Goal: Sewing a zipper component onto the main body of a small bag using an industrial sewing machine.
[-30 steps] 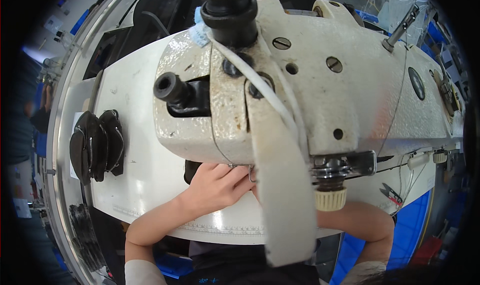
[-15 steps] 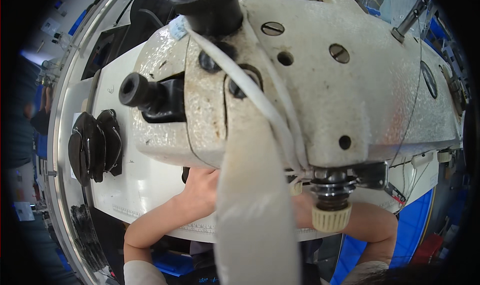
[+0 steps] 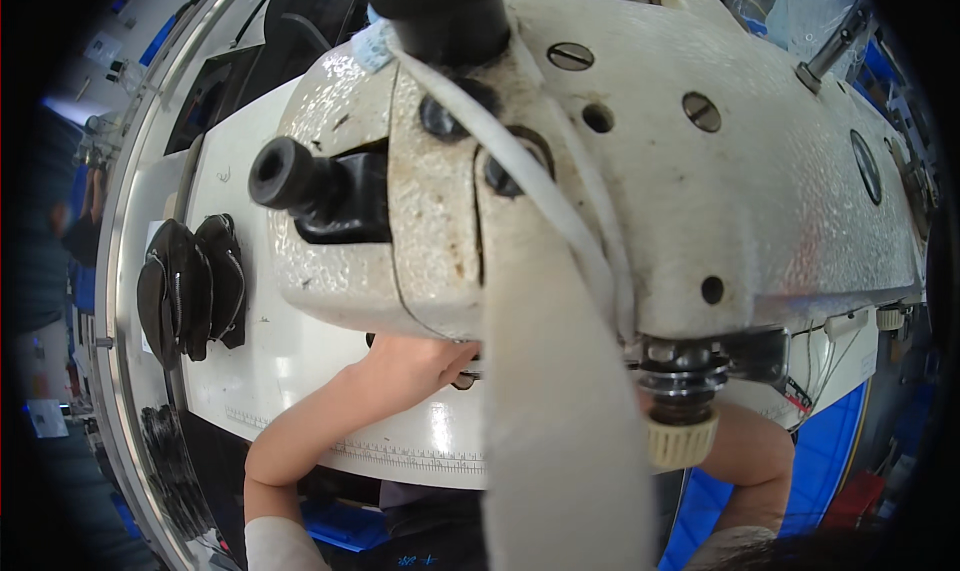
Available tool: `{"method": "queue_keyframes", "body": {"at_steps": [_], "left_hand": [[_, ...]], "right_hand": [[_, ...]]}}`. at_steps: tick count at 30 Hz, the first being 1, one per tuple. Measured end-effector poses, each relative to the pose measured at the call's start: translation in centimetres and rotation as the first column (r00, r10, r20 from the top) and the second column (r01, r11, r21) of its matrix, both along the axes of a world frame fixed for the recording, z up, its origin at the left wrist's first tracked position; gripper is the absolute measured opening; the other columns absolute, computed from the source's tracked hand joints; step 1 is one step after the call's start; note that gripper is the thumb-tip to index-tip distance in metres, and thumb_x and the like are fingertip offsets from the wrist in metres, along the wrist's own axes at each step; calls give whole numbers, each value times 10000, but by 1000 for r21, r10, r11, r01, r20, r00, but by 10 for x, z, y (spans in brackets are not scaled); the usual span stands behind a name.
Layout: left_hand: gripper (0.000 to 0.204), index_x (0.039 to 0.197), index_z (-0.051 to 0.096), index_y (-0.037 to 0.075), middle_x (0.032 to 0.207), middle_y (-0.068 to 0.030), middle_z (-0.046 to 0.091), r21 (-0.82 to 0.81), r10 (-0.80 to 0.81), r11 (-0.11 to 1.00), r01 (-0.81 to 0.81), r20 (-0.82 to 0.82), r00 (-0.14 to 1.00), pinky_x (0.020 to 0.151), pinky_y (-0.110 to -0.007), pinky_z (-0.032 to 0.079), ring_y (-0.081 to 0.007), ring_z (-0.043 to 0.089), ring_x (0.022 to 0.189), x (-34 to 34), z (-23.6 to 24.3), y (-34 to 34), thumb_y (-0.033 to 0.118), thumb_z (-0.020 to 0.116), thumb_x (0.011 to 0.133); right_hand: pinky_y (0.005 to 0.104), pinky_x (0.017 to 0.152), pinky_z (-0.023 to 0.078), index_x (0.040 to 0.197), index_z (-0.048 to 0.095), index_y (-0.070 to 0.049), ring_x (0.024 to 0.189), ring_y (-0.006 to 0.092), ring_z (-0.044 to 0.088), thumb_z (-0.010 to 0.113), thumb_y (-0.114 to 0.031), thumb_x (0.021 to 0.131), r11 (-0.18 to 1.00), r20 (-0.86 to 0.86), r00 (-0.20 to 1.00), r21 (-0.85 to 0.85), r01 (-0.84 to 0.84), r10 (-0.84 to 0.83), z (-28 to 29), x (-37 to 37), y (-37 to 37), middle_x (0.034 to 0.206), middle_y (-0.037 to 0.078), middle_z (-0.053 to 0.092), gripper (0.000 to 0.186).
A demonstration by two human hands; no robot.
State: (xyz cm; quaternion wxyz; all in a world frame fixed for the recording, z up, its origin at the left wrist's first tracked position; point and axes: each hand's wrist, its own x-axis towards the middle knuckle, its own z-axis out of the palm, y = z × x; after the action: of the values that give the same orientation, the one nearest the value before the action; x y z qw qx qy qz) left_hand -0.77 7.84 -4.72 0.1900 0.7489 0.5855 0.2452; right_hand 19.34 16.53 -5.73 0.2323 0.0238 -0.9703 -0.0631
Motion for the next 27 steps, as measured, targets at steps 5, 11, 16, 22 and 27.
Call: {"method": "queue_keyframes", "body": {"at_steps": [5,11,16,22,27], "left_hand": [[145,809,619,-4,735,-150,594,32,65,998,-59,-241,968,582,-410,470,-337,598,699,1,15,5,23,606,667],[154,862,588,-17,800,-158,609,-296,-5,955,21,54,999,605,-429,467,-350,594,721,3,67,-1,43,600,721],[304,1027,595,-3,960,-186,603,-297,178,953,-54,407,896,771,-457,446,-365,571,891,6,25,-6,81,621,736],[384,1082,595,29,1080,-151,571,21,-73,996,86,-345,936,798,-457,430,-336,550,980,1,-2,-38,217,621,747],[210,913,630,29,838,-130,584,158,-44,985,77,-199,979,643,-406,456,-301,576,747,12,24,-3,123,640,725]], "right_hand": [[328,567,462,905,650,-29,616,197,547,606,-174,549,924,50,998,-381,40,-22,-22,-5,2,749,105,579,387],[318,614,476,642,630,-41,691,217,567,598,-193,500,951,51,998,-307,36,-21,-2,2,10,808,130,599,211],[295,615,466,583,582,-35,684,211,569,586,-163,506,937,-2,999,-347,37,-40,2,13,3,777,120,607,150],[298,593,459,568,531,-46,643,220,575,578,-151,520,960,-9,1000,-280,-18,16,-3,7,5,731,138,605,124],[306,588,460,534,520,-45,622,215,574,577,-161,498,980,98,995,-200,-17,37,6,8,6,703,131,595,134]]}}
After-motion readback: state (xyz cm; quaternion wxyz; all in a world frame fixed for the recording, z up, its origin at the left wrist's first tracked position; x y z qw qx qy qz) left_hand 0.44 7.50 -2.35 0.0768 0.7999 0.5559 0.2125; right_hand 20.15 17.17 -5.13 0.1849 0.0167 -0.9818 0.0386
